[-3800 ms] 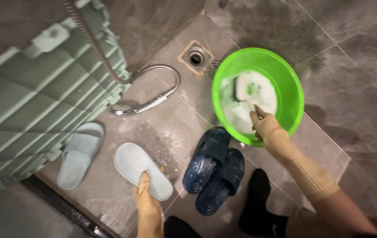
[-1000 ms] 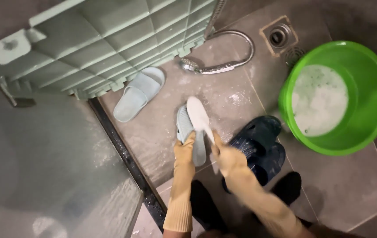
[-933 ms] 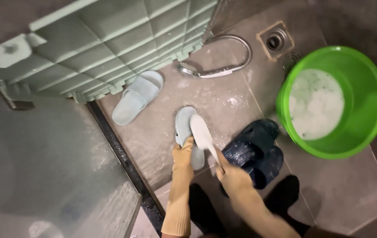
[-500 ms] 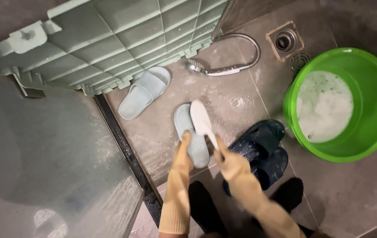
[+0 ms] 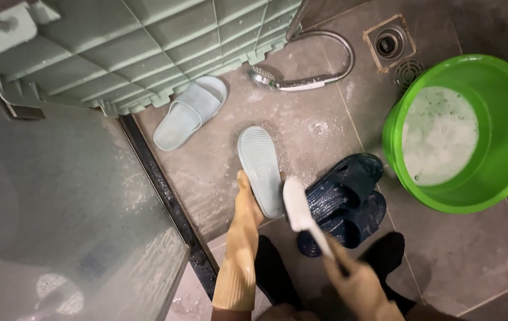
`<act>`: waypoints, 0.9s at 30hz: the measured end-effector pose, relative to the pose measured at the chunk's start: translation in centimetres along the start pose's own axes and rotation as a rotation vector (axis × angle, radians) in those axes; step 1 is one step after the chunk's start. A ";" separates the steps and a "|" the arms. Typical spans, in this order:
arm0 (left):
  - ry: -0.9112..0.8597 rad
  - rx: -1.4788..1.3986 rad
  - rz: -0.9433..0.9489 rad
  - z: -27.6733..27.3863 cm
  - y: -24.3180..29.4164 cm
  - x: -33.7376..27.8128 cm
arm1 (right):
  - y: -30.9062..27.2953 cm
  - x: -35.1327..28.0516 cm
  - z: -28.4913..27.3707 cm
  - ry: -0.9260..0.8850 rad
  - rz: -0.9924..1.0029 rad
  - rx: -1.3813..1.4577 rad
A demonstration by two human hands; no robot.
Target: The person scrubs a pair of dark blue slippers and a pair of light blue slippers using a white brush and soapy water from a green basin. They clean the top and bottom surfaces of each slipper individually, dipping the brush into the basin to reload soap as needed.
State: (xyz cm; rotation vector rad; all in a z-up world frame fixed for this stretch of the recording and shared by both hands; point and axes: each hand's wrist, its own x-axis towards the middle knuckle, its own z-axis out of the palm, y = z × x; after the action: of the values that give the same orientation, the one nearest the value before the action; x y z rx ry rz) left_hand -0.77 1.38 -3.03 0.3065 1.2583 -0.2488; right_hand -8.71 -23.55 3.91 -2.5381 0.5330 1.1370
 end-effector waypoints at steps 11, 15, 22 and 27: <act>-0.021 -0.221 0.244 -1.5 2.3 4.6 | 2.5 1.6 8.9 0.071 -0.311 -0.078; 0.269 0.496 0.384 2.7 5.4 -2.5 | 2.9 0.5 6.4 -0.068 -0.319 0.530; 0.004 1.243 1.141 -2.4 0.9 0.8 | -1.7 0.9 -2.8 0.380 -0.012 0.902; 0.338 1.065 1.313 -5.5 7.0 1.5 | -1.9 -1.2 -7.5 0.490 0.143 0.869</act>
State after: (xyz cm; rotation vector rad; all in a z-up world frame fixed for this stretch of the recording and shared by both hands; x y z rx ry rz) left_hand -2.74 9.84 -5.39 2.0447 0.9026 0.3213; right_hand -3.79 -24.72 9.84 -1.9723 1.0593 0.1805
